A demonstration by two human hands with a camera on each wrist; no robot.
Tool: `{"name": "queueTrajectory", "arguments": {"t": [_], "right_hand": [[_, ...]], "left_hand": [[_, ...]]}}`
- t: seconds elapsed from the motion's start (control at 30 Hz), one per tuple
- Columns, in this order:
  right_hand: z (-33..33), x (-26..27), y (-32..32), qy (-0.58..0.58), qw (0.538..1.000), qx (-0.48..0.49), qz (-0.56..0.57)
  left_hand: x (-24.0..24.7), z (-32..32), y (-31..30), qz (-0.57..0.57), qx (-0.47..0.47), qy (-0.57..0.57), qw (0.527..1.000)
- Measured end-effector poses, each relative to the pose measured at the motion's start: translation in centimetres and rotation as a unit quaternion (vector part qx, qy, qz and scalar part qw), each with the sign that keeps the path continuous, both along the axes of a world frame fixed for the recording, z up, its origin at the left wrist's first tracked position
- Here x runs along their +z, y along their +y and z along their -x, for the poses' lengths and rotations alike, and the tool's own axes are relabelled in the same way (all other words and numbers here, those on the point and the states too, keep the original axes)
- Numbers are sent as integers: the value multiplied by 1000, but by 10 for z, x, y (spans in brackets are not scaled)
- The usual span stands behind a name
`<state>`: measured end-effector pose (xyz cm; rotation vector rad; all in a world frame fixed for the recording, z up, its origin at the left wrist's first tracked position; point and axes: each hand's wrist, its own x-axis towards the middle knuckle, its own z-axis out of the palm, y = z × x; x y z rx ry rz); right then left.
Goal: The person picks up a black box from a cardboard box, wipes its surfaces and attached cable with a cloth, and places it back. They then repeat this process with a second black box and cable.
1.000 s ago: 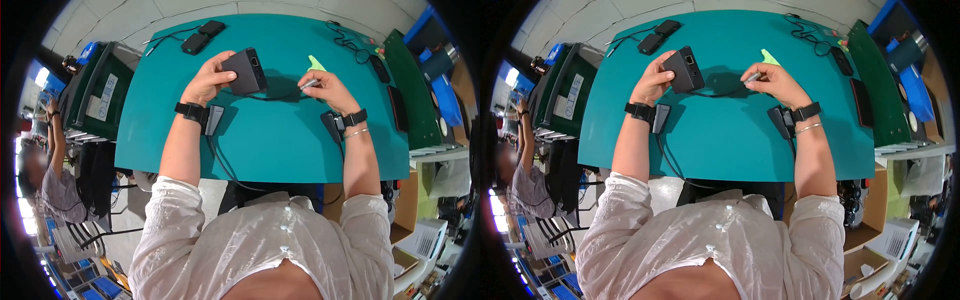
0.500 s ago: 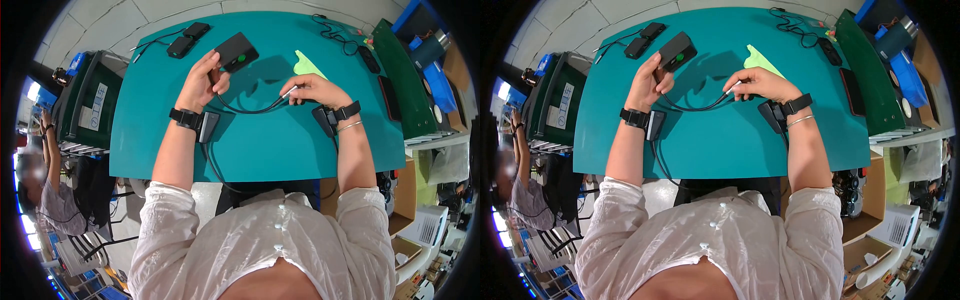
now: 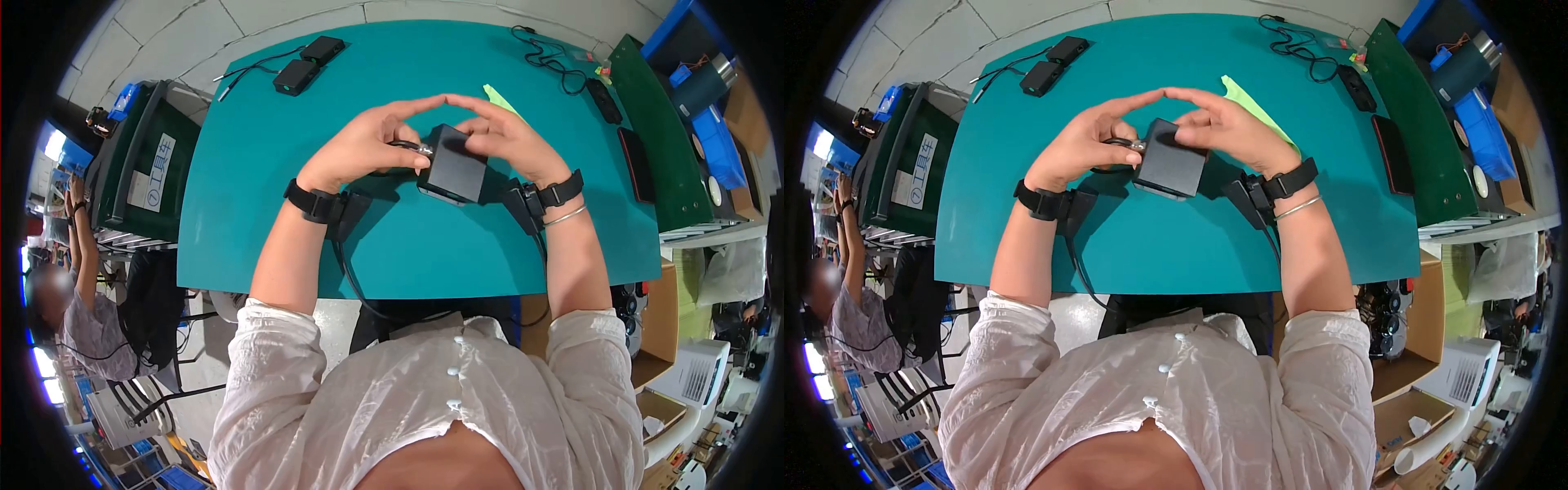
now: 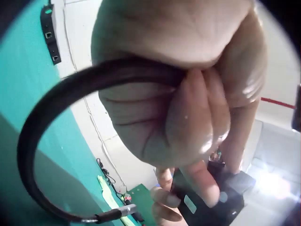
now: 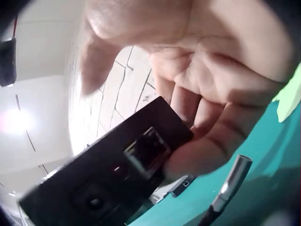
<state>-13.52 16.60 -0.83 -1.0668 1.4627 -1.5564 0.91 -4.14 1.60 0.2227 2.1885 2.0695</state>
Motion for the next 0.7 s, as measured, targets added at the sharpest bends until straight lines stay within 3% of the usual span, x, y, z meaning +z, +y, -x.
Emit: {"name": "queueTrajectory", "arguments": {"t": [0.07, 0.13, 0.2, 0.33, 0.53, 0.57, 0.63, 0.7], "right_hand": [[-5, 3, 1, 57, 995, 40, -67], [1, 4, 6, 12, 997, 18, -75], [11, 3, 15, -31, 999, -31, 0], [29, 3, 29, -6, 999, -42, -24], [35, 0, 37, -56, 995, -76, 31], [36, 0, 37, -83, 991, -64, 81], [37, 3, 40, -106, 979, -49, 165], [43, 3, 46, -102, 979, -39, 172]], "left_hand": [[-1, 1, 5, 52, 71, 74, 993], [-3, 3, -7, 55, 79, 56, 994], [-10, 5, -24, 15, 78, 16, 997], [-12, 6, -27, 5, 143, 27, 989], [-23, 11, -14, 59, 131, 60, 988], [-26, 12, -18, 59, 133, 61, 988], [-29, 13, -30, 136, 58, -52, 988], [-29, 11, -34, 88, 42, -22, 995]]}}
